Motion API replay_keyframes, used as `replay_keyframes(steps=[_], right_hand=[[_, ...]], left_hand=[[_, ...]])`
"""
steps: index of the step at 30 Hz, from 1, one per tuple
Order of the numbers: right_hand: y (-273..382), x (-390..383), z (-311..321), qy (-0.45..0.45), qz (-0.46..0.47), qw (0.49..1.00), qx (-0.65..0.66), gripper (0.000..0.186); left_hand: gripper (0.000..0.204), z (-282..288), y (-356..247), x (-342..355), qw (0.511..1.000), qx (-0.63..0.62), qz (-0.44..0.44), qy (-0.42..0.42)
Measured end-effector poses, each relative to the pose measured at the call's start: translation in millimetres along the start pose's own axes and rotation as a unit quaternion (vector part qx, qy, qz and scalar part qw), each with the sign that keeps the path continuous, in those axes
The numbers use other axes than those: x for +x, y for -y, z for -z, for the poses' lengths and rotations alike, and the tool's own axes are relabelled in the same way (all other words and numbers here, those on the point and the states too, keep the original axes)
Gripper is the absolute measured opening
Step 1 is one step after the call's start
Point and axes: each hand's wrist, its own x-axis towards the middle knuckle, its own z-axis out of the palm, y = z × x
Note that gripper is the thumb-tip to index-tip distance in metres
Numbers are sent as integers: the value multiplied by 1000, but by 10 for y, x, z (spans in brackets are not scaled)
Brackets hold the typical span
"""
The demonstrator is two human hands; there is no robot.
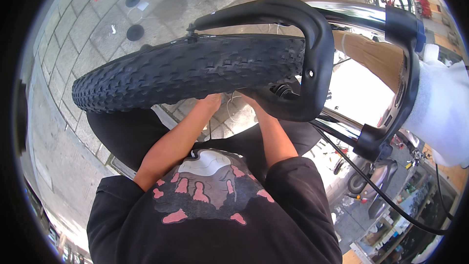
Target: The person uses a wrench to loosen and remove the front wheel axle nut, then detaches the front wheel from the bicycle. They place the wheel on their lap and continue to manipulate the axle and tire area.
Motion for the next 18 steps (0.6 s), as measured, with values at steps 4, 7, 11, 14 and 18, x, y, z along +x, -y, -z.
replay_keyframes(steps=[4, 7, 11, 14, 18], right_hand=[[-283, 81, -171, -13, 53, 989, 139, 50], [-335, 122, -230, -34, 76, 984, 156, 48], [-325, 171, -230, -37, 78, 987, 133, 46], [-360, 205, -194, -25, 69, 989, 125, 44], [-319, 217, -225, -27, 56, 995, 80, 42]], left_hand=[[53, 59, 81, 21, 965, -247, 79, -42], [48, 49, -103, 86, 897, -379, 204, -102], [47, 270, 483, 2, 935, -336, 109, -36], [48, 214, 324, 3, 986, -134, 90, -29], [50, 130, -87, -20, 842, 530, 13, 97]])
